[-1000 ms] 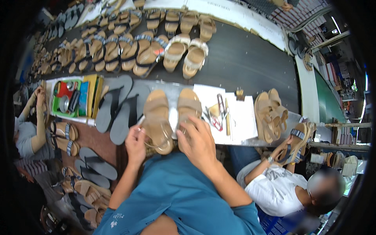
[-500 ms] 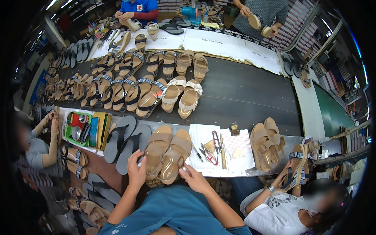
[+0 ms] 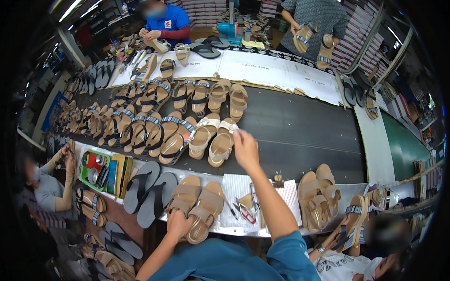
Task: The person picks up and examines several pairs of sandals at a shoe stall. They turn the sandals over to view the soles and straps, then place them back on the display table. The person handles multiple styles including white, blue, and brown sandals.
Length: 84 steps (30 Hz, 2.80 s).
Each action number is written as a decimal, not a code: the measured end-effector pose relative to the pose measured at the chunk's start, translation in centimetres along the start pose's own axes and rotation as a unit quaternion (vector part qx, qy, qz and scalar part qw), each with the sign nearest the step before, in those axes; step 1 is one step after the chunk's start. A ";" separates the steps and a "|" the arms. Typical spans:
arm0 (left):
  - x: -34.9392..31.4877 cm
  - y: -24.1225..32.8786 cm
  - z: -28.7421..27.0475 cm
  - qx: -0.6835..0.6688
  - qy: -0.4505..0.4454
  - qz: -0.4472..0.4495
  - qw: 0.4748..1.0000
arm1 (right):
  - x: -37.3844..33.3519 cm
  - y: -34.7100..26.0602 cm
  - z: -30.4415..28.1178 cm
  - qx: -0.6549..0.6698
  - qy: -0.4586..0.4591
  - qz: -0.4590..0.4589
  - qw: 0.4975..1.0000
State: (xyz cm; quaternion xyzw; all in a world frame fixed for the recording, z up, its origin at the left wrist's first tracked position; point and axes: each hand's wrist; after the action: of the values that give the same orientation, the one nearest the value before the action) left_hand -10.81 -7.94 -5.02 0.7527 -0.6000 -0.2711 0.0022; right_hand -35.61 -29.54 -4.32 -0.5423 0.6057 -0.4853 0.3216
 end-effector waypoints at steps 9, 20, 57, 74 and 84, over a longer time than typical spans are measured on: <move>0.5 -1.0 2.1 -0.010 0.052 -0.019 0.998 | 21.6 0.8 8.1 -0.308 -0.113 0.187 0.926; 0.4 -0.7 2.8 -0.003 0.084 -0.037 0.996 | 22.1 4.9 9.3 -0.275 -0.106 0.039 0.955; 1.3 -0.9 4.1 -0.001 0.067 -0.055 0.996 | 17.6 -7.3 3.4 0.015 0.032 -0.167 0.985; 1.7 -1.0 -0.3 -0.062 0.008 0.035 0.997 | -26.1 1.3 -2.1 -0.108 -0.135 0.095 0.980; 1.9 -1.5 0.8 -0.059 0.040 0.097 0.993 | -31.2 1.0 -2.7 -0.187 -0.111 0.145 0.965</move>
State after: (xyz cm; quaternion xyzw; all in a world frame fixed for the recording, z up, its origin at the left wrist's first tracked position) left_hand -9.54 -8.96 -6.98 0.7000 -0.6524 -0.2739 0.0967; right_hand -32.05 1.33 -8.64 -0.5495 0.7182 -0.2483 0.3472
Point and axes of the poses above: each hand's wrist, its own x-axis towards the middle knuckle, its own z-axis out of the palm, y = z × x, and after that the axes turned 7 degrees about x, right-handed
